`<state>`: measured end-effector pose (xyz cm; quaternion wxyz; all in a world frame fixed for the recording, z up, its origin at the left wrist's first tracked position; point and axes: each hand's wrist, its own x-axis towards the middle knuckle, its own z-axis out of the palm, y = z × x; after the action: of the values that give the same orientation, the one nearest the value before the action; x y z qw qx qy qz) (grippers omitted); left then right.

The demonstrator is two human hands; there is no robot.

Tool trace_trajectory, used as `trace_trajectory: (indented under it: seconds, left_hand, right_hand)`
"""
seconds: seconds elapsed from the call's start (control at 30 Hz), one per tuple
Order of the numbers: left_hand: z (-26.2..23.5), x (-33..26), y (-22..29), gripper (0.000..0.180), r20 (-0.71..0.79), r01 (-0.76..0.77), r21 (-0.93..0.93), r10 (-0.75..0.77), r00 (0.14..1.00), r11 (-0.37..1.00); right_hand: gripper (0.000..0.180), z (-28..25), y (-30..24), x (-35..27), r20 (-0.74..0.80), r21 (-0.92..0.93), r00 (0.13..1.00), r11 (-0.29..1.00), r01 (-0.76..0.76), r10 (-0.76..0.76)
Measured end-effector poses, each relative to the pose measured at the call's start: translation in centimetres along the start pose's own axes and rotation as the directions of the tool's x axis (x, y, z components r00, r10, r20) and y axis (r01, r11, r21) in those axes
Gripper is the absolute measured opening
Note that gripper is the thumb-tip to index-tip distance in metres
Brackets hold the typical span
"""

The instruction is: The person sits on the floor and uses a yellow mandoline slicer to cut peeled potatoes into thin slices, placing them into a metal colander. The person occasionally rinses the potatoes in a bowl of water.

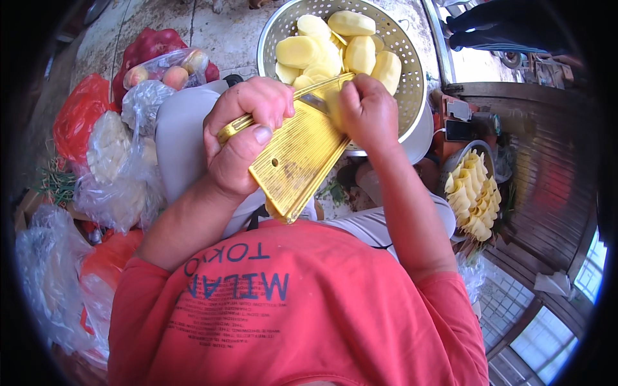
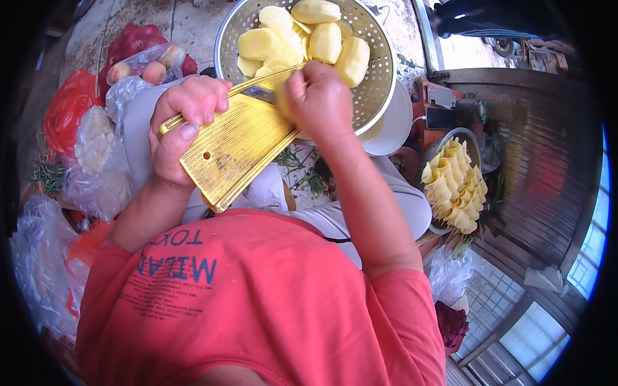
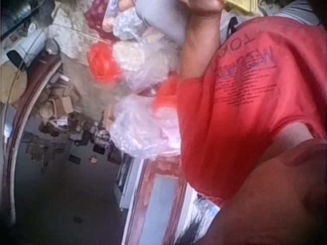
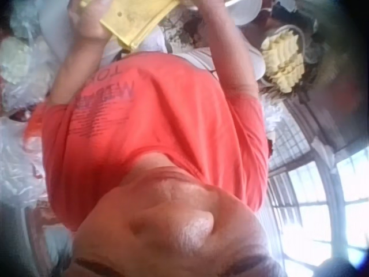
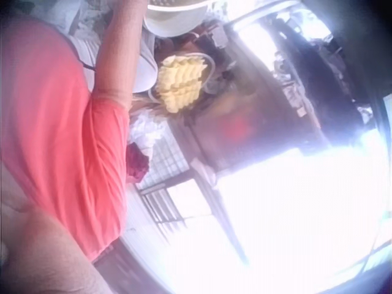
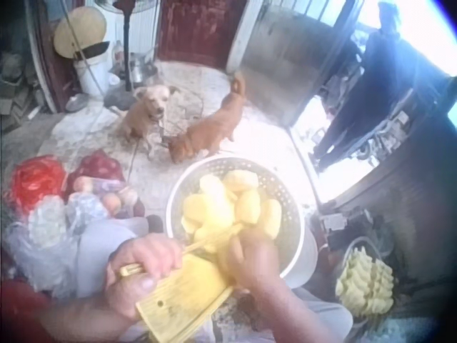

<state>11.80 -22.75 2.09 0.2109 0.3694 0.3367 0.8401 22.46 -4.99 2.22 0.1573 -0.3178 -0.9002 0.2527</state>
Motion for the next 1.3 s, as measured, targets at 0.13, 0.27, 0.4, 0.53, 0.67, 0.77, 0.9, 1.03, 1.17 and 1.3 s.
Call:
trace_trajectory:
  seconds: [0.13, 0.27, 0.4, 0.53, 0.67, 0.77, 0.9, 1.03, 1.17, 1.3]
  left_hand:
    - [0.0, 0.1, -0.4, 0.01, 0.041, -0.002, -0.006, 0.002, 0.999, 1.0]
    - [-0.3, -0.3, -0.2, 0.011, 0.0, -0.009, 0.006, 0.009, 1.0, 1.0]
    - [-0.3, -0.3, 0.2, 0.011, -0.024, 0.024, -0.004, -0.024, 0.999, 1.0]
    - [-0.1, 0.1, -0.1, 0.011, 0.021, 0.015, 0.017, -0.016, 1.0, 1.0]
    - [-0.4, -0.1, -0.4, 0.011, 0.035, 0.021, 0.005, -0.022, 0.999, 1.0]
    - [-0.2, -0.6, 0.3, 0.014, -0.036, 0.024, 0.026, -0.023, 0.999, 0.999]
    - [0.2, -0.7, 0.3, 0.017, -0.154, 0.092, -0.014, -0.093, 0.984, 0.996]
    - [-0.3, -0.5, -0.1, 0.018, -0.097, 0.081, -0.029, -0.083, 0.992, 0.996]
    - [-0.4, -0.6, -0.1, 0.018, -0.092, 0.081, -0.027, -0.083, 0.992, 0.996]
    - [-0.3, -1.0, 0.2, 0.015, -0.117, 0.068, -0.024, -0.071, 0.991, 0.997]
  right_hand:
    - [0.031, 0.8, 3.5, 1.6, -0.007, -0.044, 0.986, 0.985, -0.166, 0.166]
    - [0.026, -1.1, -4.1, -1.6, 0.041, 0.225, 0.994, 0.97, 0.092, -0.103]
    - [0.019, -0.4, -3.8, -1.4, -0.061, 0.247, 0.976, 0.945, 0.216, -0.207]
    - [0.02, 1.3, 2.9, 1.2, -0.057, -0.062, 0.996, 0.995, -0.077, 0.073]
    - [0.019, 0.4, 0.2, -0.1, -0.014, 0.068, 1.0, 0.998, -0.004, 0.005]
    - [0.017, -1.6, -5.7, -2.4, 0.003, 0.272, 0.966, 0.93, 0.248, -0.258]
    - [0.017, 0.4, -1.5, -0.8, -0.037, 0.205, 0.998, 0.977, 0.057, -0.051]
    - [0.022, 2.1, 3.3, 2.0, -0.062, -0.061, 0.993, 0.992, -0.108, 0.104]
    - [0.018, 0.6, -0.8, 0.2, 0.017, 0.091, 0.996, 0.992, -0.086, 0.084]
    - [0.013, -0.8, -6.1, -2.7, -0.063, 0.289, 0.962, 0.917, 0.274, -0.267]
